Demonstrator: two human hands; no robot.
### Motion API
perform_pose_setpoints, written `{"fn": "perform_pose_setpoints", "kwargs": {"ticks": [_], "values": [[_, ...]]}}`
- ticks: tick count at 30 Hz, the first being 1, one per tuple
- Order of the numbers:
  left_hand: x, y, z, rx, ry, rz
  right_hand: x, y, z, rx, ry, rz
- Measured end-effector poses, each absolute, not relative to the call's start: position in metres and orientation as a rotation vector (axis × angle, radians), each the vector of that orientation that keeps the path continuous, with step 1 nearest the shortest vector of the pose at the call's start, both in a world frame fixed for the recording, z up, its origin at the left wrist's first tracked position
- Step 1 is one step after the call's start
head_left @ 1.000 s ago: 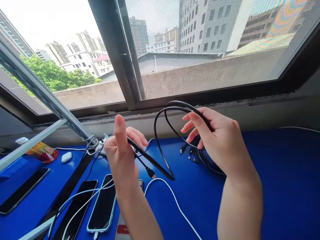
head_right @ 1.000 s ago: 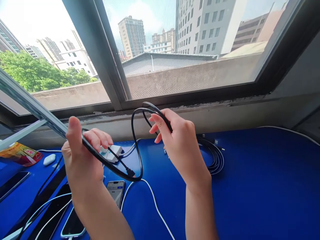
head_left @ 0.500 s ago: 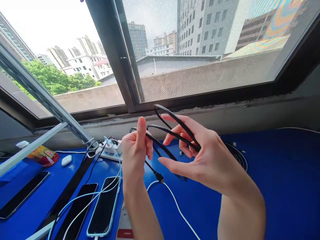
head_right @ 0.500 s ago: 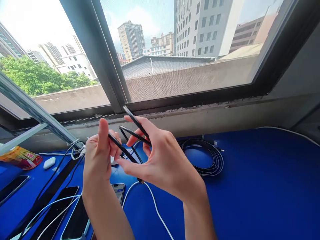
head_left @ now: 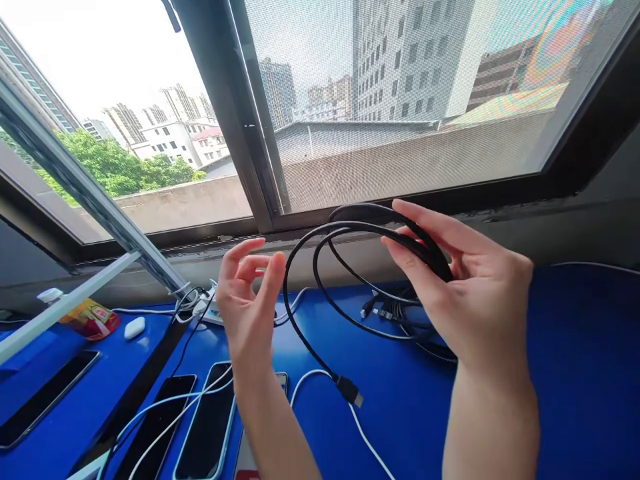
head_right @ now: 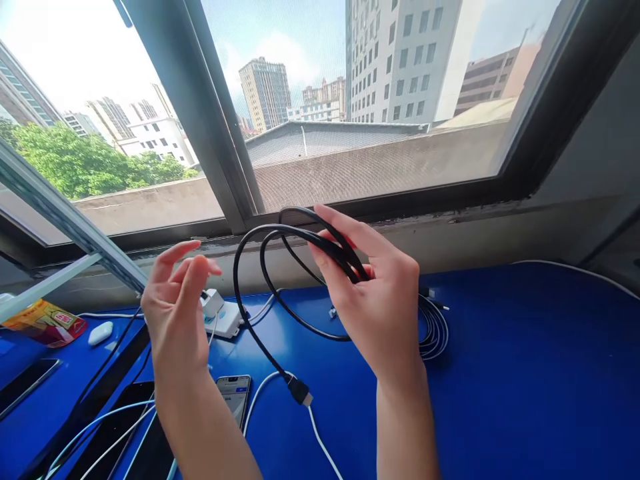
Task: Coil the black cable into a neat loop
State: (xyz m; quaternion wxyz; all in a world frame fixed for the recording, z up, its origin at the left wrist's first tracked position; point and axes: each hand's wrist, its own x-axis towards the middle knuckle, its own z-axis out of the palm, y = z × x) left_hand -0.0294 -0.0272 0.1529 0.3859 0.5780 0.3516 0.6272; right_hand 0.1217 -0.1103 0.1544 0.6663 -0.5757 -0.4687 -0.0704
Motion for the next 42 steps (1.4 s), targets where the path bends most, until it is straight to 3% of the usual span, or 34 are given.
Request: {"fn": "perform_pose_setpoints", "kwargs": {"ticks": [8, 13, 21, 30, 40, 42], "values": [[-0.005, -0.006, 0.126, 1.499, 0.819, 1.042, 0.115, -0.117, 0.158, -1.038, -1.06, -0.123], [0.009, -0.008, 0.127, 1.196, 0.623, 1.195, 0.119, -0.113, 0.159, -0.898, -1.22, 0.072], [0.0, -0.017, 0.142, 1.276, 0.963, 1.339, 0.132, -0.103, 0.151, -1.417, -1.225, 0.02], [0.016, -0.021, 0.137, 1.324, 0.98, 1.207, 0.117, -0.115, 0.165, -1.158, -1.325, 0.478], [0.018, -0.019, 0.124, 1.477, 1.103, 0.712, 0.105, -0.117, 0.163, -1.211, -1.033, -0.013], [0.023, -0.022, 0.12, 1.478, 1.022, 0.763, 0.1, -0.117, 0.162, -1.2, -1.045, -0.108]]}}
